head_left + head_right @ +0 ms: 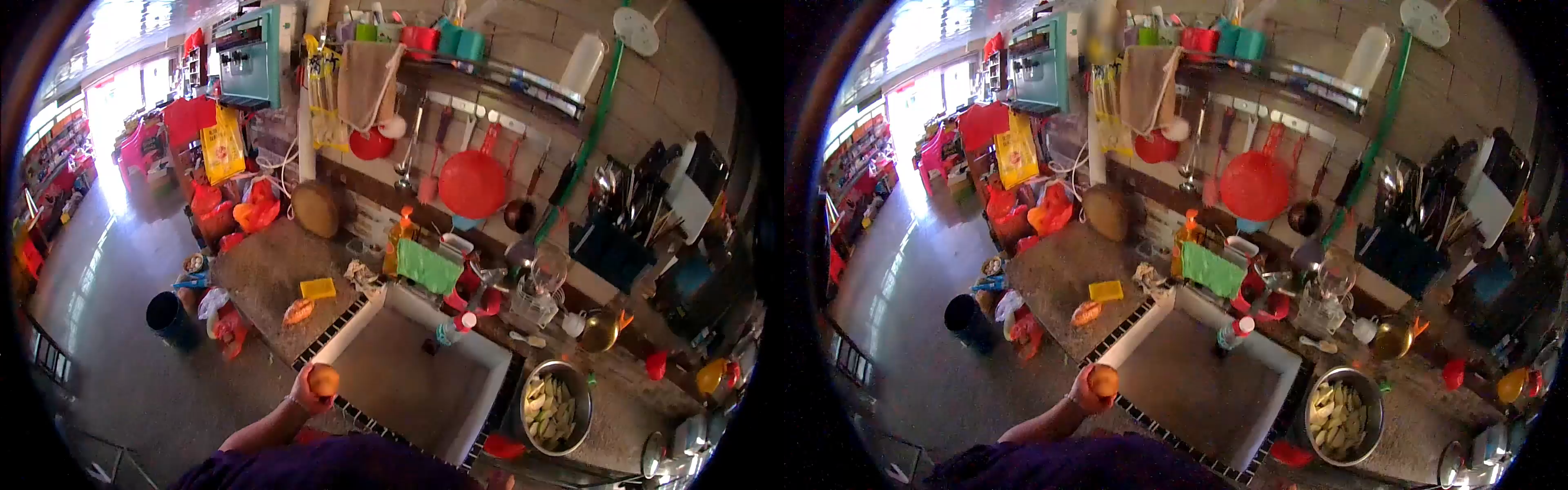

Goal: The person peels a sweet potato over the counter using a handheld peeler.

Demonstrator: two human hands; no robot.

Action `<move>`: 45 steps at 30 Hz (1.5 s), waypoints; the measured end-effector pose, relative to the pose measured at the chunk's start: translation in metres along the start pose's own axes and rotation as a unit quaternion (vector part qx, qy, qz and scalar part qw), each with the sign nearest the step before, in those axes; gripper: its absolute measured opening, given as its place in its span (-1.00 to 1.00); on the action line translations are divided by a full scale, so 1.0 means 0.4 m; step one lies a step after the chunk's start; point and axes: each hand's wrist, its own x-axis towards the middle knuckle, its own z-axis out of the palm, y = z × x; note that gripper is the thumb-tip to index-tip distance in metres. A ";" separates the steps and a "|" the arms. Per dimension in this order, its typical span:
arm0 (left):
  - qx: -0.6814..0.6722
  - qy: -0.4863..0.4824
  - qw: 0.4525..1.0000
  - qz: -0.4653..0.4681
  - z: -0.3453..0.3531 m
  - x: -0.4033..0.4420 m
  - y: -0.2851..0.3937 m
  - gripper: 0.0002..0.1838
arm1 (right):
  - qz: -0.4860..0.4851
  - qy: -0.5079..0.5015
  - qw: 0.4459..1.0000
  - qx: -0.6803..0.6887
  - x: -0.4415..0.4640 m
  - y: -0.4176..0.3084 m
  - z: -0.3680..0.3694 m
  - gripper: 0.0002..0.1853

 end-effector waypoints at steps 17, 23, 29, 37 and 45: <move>0.066 0.106 0.990 0.065 0.143 -0.035 -0.130 -0.51 | -0.067 -0.092 0.991 -0.071 0.053 0.043 -0.055 -0.74; 0.159 0.057 0.983 0.071 0.116 0.011 -0.144 -0.50 | -0.090 -0.079 0.992 -0.040 0.024 0.096 -0.026 -0.78; 0.140 0.138 0.980 -0.019 0.239 -0.042 -0.165 -0.32 | -0.081 0.020 0.996 -0.014 0.012 0.242 -0.040 -0.78; 0.154 0.108 0.981 -0.039 0.238 -0.035 -0.140 -0.28 | 0.089 0.108 0.983 -0.119 -0.015 0.356 -0.294 -0.71; 0.153 0.047 0.987 -0.017 0.059 -0.101 -0.259 -0.42 | 0.063 0.188 0.976 -0.093 0.276 0.303 -0.536 -0.70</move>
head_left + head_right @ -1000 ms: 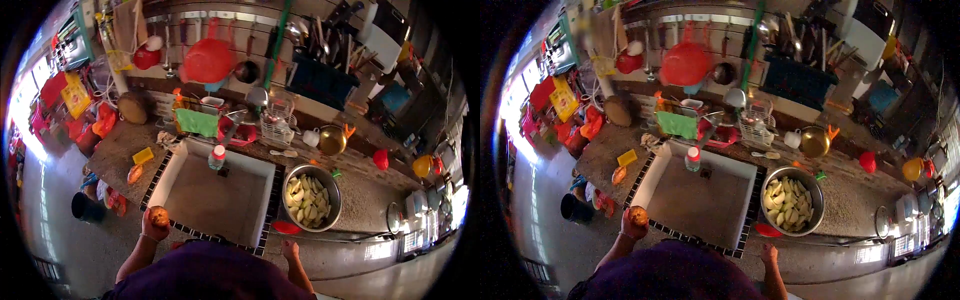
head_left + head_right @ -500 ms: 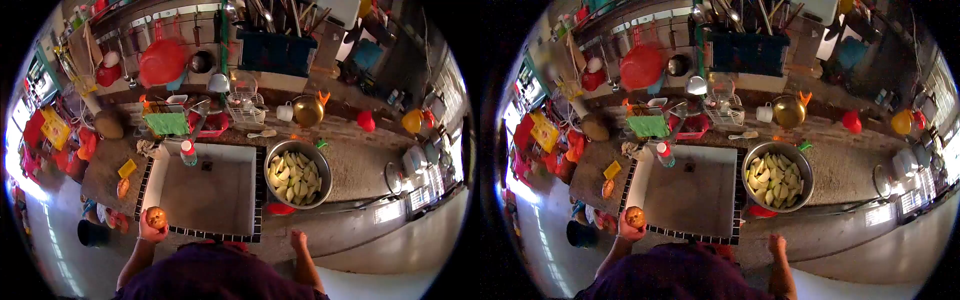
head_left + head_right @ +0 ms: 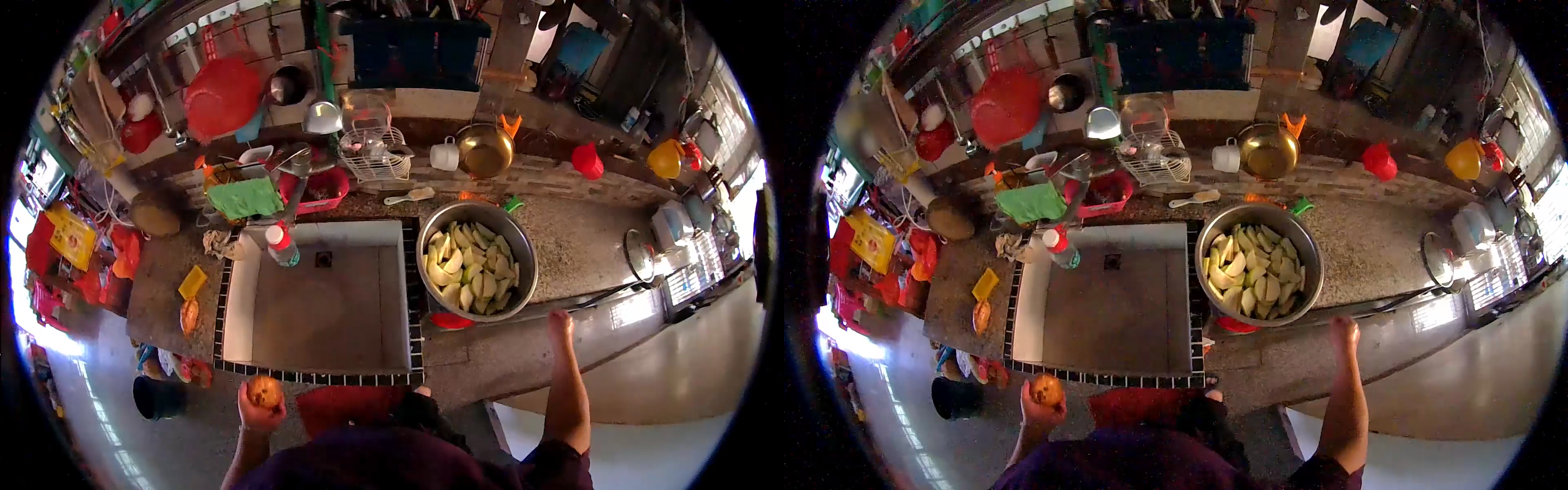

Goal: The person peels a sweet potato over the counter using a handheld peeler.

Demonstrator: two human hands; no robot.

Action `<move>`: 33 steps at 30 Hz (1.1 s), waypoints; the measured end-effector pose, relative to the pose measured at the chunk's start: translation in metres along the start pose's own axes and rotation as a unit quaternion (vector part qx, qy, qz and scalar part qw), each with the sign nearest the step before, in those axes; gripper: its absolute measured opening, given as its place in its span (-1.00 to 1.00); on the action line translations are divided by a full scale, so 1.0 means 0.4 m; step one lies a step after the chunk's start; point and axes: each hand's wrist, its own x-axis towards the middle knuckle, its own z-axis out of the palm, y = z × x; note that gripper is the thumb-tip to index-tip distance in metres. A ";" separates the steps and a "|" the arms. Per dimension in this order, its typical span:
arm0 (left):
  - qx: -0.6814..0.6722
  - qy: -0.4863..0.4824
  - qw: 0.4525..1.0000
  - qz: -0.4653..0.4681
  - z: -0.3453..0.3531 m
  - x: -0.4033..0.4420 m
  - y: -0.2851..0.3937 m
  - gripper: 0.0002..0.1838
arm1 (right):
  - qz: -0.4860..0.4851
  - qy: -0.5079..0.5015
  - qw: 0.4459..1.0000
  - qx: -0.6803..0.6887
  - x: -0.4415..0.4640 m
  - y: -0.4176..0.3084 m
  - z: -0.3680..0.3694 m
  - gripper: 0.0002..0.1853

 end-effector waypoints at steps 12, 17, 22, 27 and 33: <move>-0.039 0.052 0.988 0.141 0.244 -0.049 -0.234 -0.69 | 0.000 -0.034 0.999 -0.023 0.759 -0.269 0.259 -0.60; -0.055 0.037 0.981 0.184 0.392 -0.056 -0.280 -0.64 | 0.173 -0.175 0.937 0.246 0.860 -0.399 0.365 -0.63; -0.135 0.190 0.952 0.196 0.425 -0.049 -0.266 -0.62 | 0.078 -0.081 0.954 0.278 0.835 -0.459 0.439 -0.63; -0.203 0.193 0.944 0.175 0.431 -0.094 -0.217 -0.48 | -0.103 -0.028 0.943 0.314 0.625 -0.637 0.397 -0.64; -0.195 0.094 0.949 0.230 0.280 -0.106 -0.139 -0.39 | -0.220 -0.167 0.896 0.347 0.175 -0.869 0.363 -0.64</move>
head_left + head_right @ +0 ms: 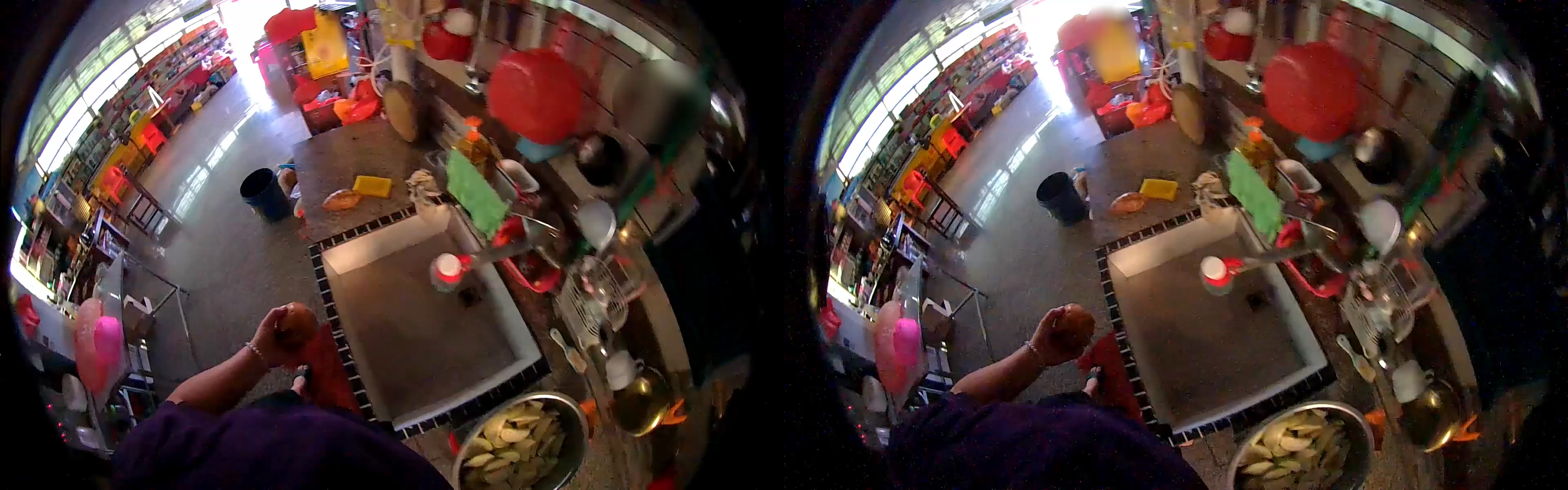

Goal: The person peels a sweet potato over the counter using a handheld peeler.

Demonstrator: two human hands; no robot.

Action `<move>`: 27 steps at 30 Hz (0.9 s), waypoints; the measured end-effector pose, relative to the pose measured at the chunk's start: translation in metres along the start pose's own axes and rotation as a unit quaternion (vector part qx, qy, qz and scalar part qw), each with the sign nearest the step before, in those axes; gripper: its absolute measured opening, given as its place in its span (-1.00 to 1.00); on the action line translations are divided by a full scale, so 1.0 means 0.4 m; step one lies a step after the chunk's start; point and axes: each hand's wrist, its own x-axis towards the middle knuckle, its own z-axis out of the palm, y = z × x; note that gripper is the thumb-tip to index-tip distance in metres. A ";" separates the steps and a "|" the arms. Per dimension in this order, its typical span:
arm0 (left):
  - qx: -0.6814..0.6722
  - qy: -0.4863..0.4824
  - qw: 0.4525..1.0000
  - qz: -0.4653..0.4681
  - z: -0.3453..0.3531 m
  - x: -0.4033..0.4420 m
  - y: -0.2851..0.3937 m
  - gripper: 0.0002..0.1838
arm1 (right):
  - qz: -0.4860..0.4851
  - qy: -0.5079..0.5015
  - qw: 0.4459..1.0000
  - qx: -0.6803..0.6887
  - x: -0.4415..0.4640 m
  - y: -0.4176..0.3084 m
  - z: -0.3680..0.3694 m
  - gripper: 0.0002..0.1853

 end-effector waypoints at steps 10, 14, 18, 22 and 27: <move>-0.085 -0.164 0.980 -0.079 -0.272 0.195 0.450 -0.32 | -0.032 -0.136 0.990 0.008 -0.508 -0.400 0.476 -0.59; -0.040 -0.213 0.969 -0.120 -0.349 0.276 0.645 -0.31 | -0.039 -0.147 0.988 -0.006 -0.672 -0.565 0.603 -0.56; -0.037 -0.223 0.968 -0.105 -0.265 0.277 0.797 -0.29 | -0.048 -0.170 0.984 -0.006 -0.778 -0.722 0.627 -0.52; -0.044 -0.227 0.971 -0.065 -0.274 0.375 0.872 -0.24 | -0.183 -0.267 0.945 -0.038 -0.840 -0.894 0.730 -0.48; -0.036 -0.294 0.952 -0.074 -0.252 0.450 0.963 -0.20 | -0.384 -0.364 0.848 0.004 -0.902 -1.098 1.011 -0.44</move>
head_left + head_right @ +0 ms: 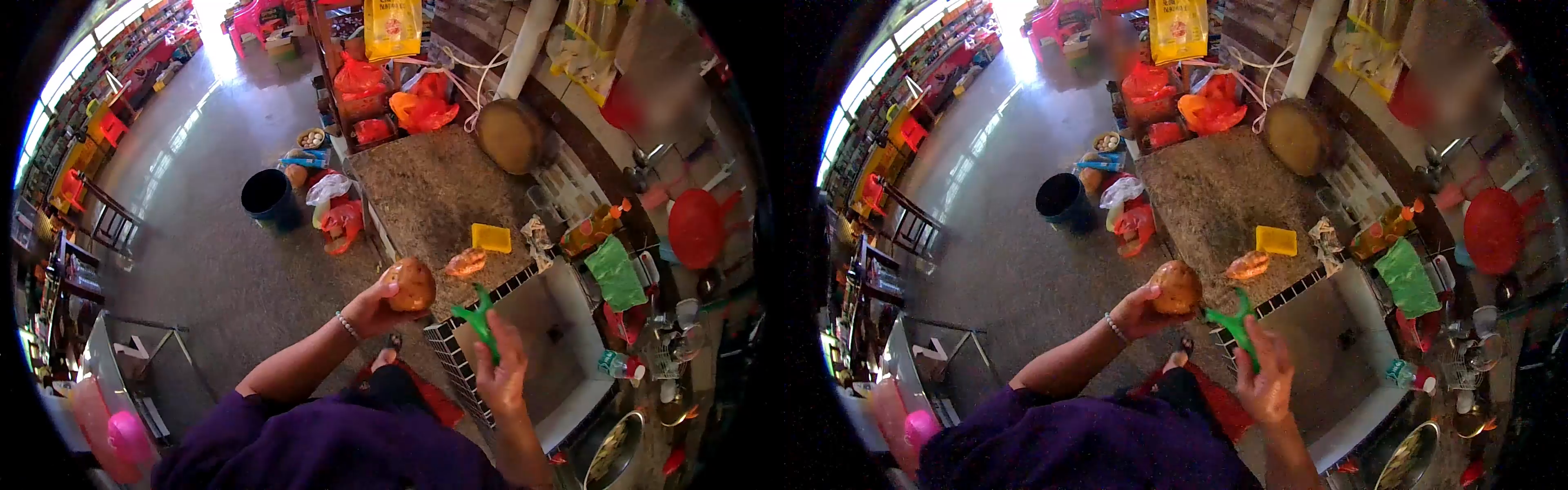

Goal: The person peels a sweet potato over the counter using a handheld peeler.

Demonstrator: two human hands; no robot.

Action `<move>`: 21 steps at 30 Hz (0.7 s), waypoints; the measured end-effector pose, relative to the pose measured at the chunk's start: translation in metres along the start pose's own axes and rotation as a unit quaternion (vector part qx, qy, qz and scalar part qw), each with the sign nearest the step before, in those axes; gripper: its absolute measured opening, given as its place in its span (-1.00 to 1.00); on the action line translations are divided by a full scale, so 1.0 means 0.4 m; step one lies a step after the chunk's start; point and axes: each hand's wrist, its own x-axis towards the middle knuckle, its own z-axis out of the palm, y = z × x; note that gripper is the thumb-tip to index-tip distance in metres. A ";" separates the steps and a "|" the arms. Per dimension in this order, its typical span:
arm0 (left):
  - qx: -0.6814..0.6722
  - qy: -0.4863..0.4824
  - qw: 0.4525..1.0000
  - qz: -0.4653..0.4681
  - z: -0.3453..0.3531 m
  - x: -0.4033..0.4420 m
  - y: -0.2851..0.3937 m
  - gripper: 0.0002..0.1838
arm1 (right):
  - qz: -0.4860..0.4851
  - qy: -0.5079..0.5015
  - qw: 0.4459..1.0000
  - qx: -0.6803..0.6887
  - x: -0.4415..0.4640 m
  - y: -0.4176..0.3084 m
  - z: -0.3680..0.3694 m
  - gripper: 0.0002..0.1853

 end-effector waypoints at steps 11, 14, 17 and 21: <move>0.098 -0.002 0.993 0.062 0.017 0.233 0.267 -0.31 | 0.071 -0.060 0.994 0.049 0.394 0.061 0.187 -0.52; 0.117 0.119 0.985 0.053 -0.008 0.306 0.316 -0.46 | 0.102 -0.093 0.989 0.056 0.500 0.101 0.228 -0.54; 0.123 0.186 0.973 0.051 -0.048 0.369 0.355 -0.59 | 0.144 -0.140 0.978 0.055 0.585 0.179 0.291 -0.53; 0.109 0.226 0.967 0.046 -0.159 0.469 0.393 -0.59 | 0.221 -0.163 0.961 0.034 0.683 0.232 0.379 -0.53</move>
